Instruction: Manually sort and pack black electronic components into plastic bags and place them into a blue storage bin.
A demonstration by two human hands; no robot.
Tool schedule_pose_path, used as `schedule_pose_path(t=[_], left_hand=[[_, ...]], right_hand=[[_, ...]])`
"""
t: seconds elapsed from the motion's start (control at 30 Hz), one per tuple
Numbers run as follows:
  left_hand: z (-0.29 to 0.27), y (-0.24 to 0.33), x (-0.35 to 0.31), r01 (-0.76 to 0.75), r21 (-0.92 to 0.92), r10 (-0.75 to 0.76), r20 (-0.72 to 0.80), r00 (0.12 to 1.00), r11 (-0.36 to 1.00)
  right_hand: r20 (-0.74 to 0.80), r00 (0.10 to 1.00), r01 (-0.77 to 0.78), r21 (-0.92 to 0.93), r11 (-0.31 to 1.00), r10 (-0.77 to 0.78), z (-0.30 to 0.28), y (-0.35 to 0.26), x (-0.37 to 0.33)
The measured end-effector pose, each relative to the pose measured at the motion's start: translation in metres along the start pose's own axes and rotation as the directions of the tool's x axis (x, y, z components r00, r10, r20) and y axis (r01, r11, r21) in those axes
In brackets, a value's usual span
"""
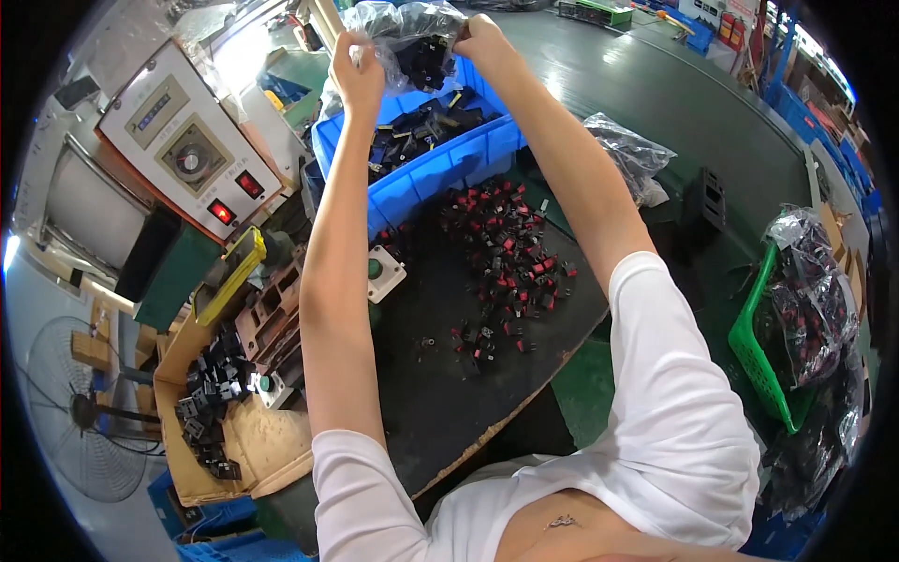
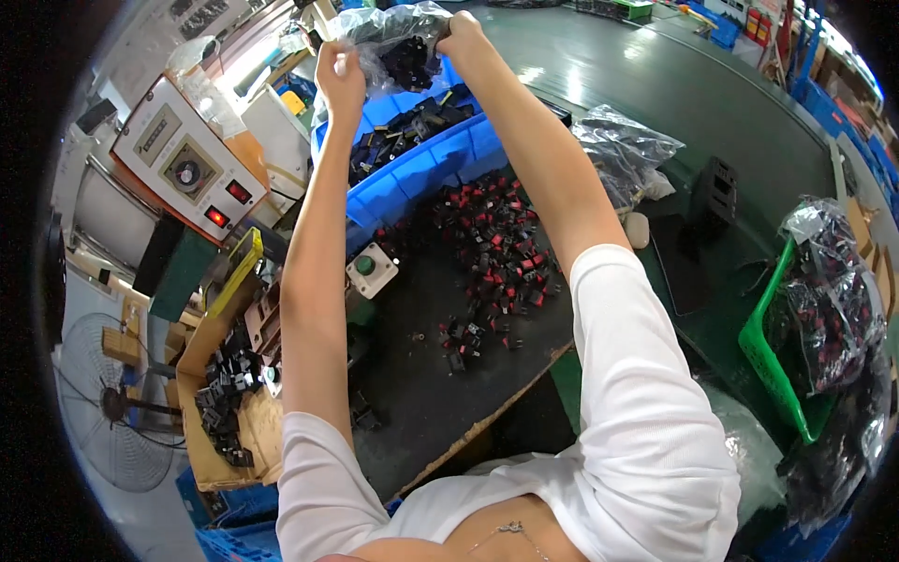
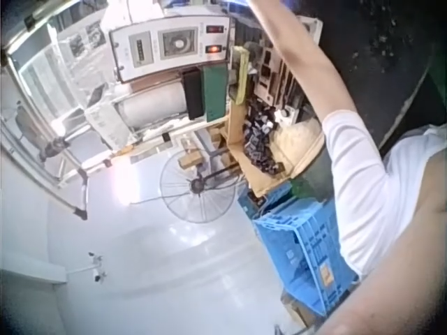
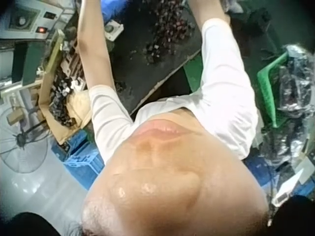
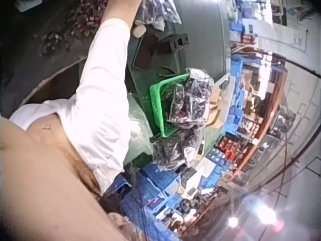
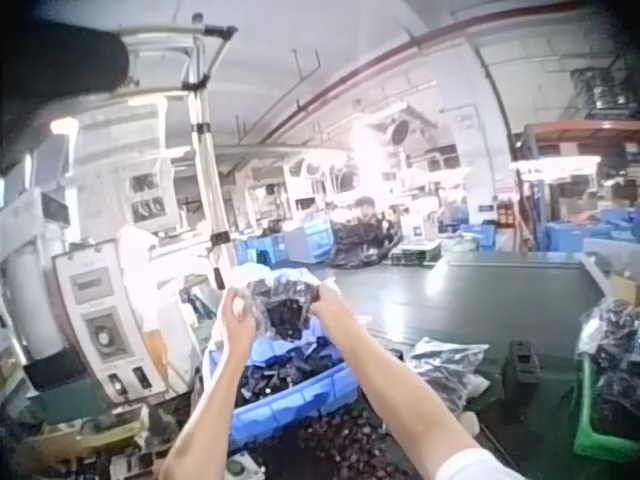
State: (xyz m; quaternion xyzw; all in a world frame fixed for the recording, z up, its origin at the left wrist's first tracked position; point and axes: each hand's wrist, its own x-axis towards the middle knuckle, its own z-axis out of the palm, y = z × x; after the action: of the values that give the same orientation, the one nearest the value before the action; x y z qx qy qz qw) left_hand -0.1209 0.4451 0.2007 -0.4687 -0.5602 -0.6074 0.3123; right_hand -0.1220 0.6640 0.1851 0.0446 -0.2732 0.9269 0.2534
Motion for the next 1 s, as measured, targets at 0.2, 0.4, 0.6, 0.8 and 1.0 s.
schedule_pose_path(t=[0.2, 0.4, 0.6, 0.8, 1.0], left_hand=[[0.018, 0.006, -0.004, -0.005, -0.064, 0.012, 0.100, 0.995, 0.998], [0.002, -0.024, 0.000, 0.139, 0.031, -0.141, 0.101, 0.985, 0.990], [-0.008, -0.012, -0.015, 0.527, -0.009, -0.521, 0.140, 0.842, 0.850], [-0.010, 0.009, -0.034, 0.739, 0.151, -0.687, 0.524, 0.504, 0.657], [-0.034, -0.054, -0.035, 0.581, 0.409, -0.685, 0.610, 0.398, 0.703]], right_hand=[[0.173, 0.977, 0.112, 0.070, 0.991, -0.122, -0.024, -0.032, 0.009], [0.316, 0.918, 0.218, 0.099, 0.971, -0.238, 0.001, -0.016, 0.002], [0.639, 0.751, -0.121, 0.380, 0.917, -0.166, 0.031, 0.014, -0.042], [0.484, 0.667, 0.672, -0.062, 0.738, -0.567, 0.034, 0.008, -0.087], [0.159, 0.845, 0.523, -0.039, 0.851, -0.511, 0.070, 0.030, -0.094]])
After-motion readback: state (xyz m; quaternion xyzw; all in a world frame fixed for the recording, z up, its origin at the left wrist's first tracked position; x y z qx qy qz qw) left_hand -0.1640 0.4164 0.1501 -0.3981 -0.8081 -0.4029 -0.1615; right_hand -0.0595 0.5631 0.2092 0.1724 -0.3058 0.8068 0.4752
